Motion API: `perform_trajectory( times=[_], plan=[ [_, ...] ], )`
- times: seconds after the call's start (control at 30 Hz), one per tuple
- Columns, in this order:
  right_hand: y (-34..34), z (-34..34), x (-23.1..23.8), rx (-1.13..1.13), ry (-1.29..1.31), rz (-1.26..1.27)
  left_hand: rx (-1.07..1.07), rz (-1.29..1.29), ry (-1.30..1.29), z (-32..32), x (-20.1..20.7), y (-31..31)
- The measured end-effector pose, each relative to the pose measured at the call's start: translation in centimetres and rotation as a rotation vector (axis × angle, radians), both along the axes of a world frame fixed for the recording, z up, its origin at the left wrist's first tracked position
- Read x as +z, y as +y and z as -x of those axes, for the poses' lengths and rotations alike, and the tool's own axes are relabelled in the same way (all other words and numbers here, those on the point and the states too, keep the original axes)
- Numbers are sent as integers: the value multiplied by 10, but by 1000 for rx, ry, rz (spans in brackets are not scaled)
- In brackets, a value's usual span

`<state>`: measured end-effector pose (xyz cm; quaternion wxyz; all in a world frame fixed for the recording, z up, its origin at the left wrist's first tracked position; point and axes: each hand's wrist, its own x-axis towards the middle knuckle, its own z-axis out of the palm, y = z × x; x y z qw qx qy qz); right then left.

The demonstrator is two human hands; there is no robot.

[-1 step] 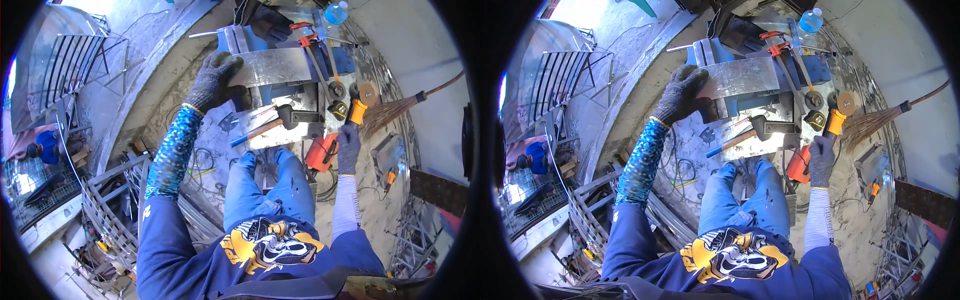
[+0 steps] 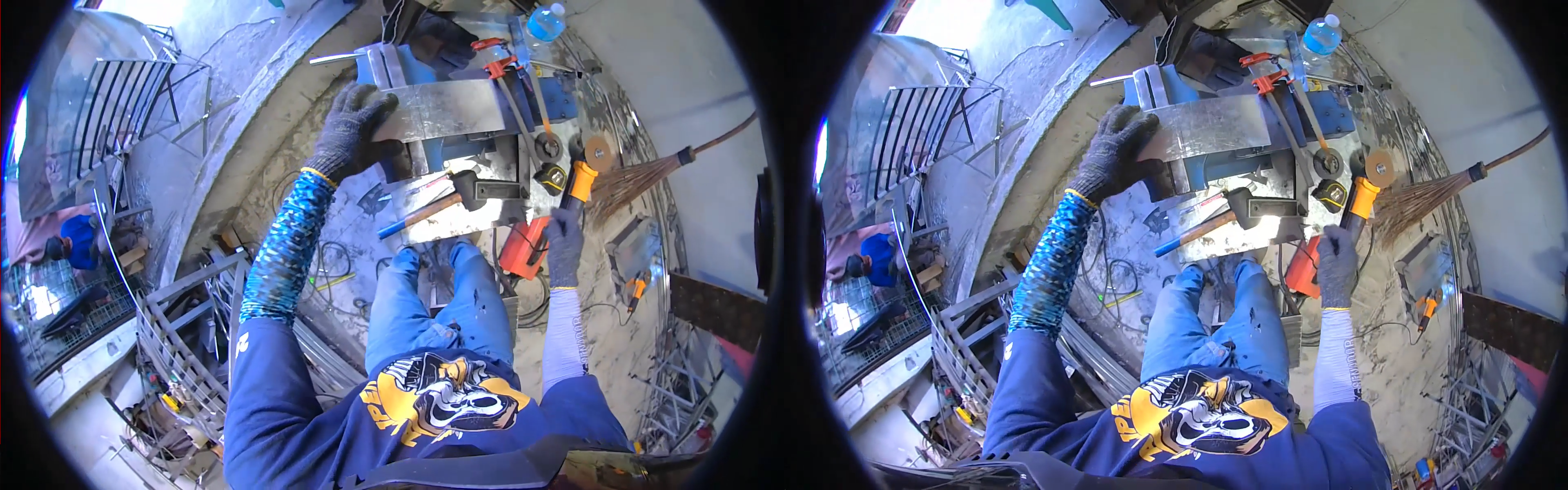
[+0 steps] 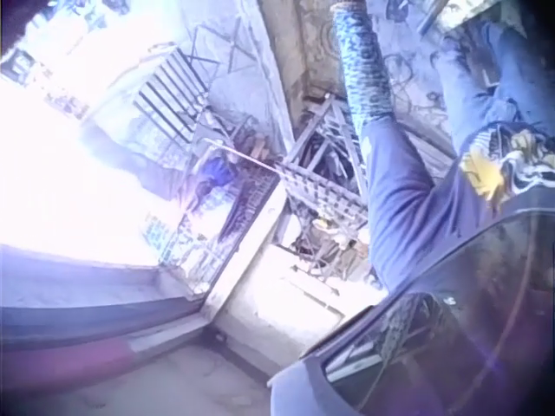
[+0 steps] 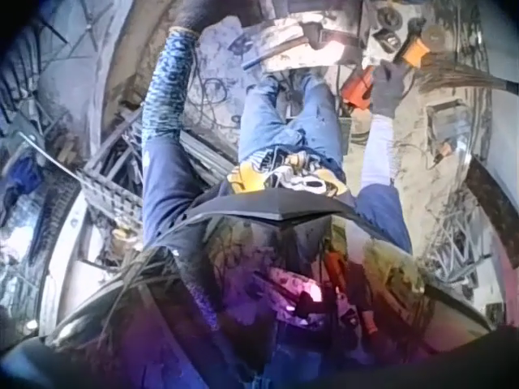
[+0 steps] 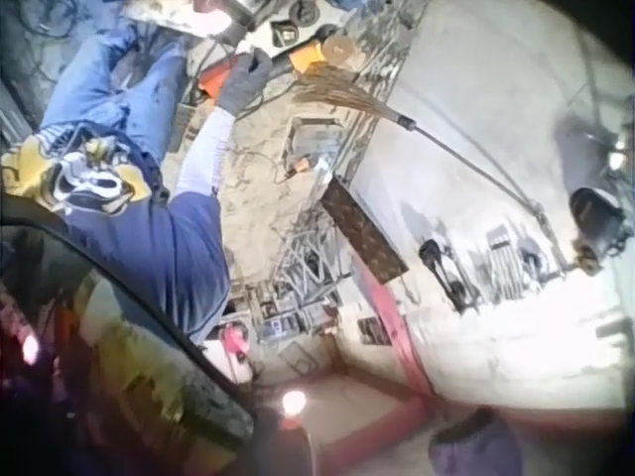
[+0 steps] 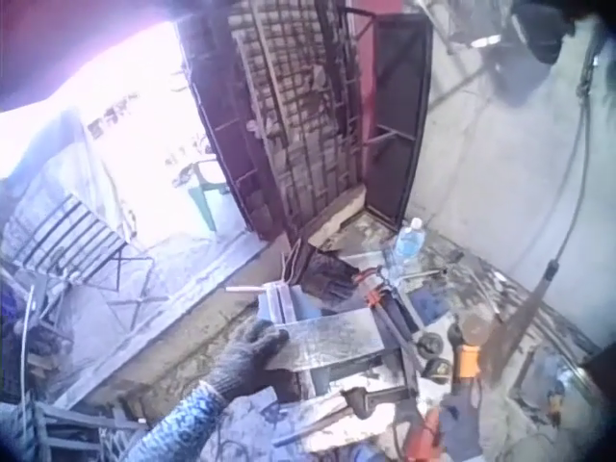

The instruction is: The person grinds, measures, and marks a metal plate. The person uses an angle grinder, measuring tape, and a marker to perform these actions.

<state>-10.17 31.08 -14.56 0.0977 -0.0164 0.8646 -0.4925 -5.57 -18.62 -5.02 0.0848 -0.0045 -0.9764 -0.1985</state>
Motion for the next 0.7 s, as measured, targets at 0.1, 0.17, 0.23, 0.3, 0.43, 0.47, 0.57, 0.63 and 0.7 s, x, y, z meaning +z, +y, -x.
perform_trajectory(
  times=[0.1, 0.17, 0.23, 0.3, 0.43, 0.47, 0.57, 0.63, 0.7],
  plan=[
    [-5, -36, 19, 102, -99, -95, 6, 85, -53, 3, 6, 0],
    [-11, -57, 31, 142, -192, -91, 6, 116, -107, 3, 12, 0],
    [-17, -69, 32, 179, -280, -89, 16, 145, -171, 6, 15, 1],
    [-24, -80, 31, 208, -357, -75, 1, 152, -173, 7, 21, 2],
    [-26, -85, 39, 251, -328, -149, -47, 214, -230, 13, 30, 5],
    [-27, -83, 39, 234, -334, -156, -65, 205, -231, 13, 31, 4],
    [-21, -71, 44, 253, -234, -156, -48, 209, -232, 13, 31, 0],
    [-17, -59, 47, 196, -146, -59, -23, 262, -298, 9, 34, -4],
    [5, -30, 23, 114, -153, -15, -32, 275, -347, 16, 45, 9]
  ],
)
